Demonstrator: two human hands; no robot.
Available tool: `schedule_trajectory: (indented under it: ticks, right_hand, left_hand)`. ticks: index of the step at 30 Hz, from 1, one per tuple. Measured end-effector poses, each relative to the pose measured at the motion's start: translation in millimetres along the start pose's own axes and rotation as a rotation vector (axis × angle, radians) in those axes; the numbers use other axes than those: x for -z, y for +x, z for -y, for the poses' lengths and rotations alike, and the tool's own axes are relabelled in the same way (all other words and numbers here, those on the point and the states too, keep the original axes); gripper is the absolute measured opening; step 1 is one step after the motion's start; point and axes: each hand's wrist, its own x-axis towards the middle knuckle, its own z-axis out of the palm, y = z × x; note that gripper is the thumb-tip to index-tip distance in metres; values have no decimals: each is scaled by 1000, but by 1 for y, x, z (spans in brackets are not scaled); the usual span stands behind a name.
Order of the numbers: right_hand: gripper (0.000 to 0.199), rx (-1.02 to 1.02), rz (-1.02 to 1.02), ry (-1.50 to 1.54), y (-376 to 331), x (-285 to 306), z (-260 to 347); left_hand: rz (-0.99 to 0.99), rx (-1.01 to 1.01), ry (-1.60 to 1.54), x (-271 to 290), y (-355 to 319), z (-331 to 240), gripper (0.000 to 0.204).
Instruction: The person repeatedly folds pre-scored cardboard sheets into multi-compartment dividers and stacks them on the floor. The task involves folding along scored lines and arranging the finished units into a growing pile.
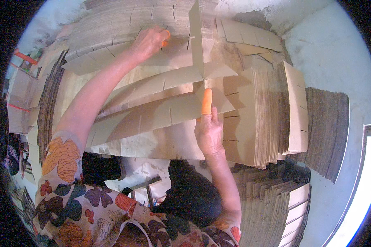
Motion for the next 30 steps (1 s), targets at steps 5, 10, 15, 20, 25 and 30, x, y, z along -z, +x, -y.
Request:
schedule_trajectory:
  ticks: [5,10,15,20,25,30]
  right_hand:
    - [83,65,-43,7,0,7,4]
    - [83,114,-79,-5,0,10,2]
    - [84,145,2,-18,-4,20,4]
    - [86,82,43,9,-15,28,10]
    - [86,65,97,-5,-16,42,18]
    - [77,47,161,-113,-25,65,25]
  left_hand:
    - [-70,22,-36,-5,-2,2,14]
    - [-72,52,-109,-2,-2,-3,14]
    - [-92,78,-182,8,-5,-9,14]
    - [-244,-51,-273,18,-10,-25,6]
    - [-85,-30,-280,32,-17,-41,11]
    - [-139,-2,-521,49,-36,-58,10]
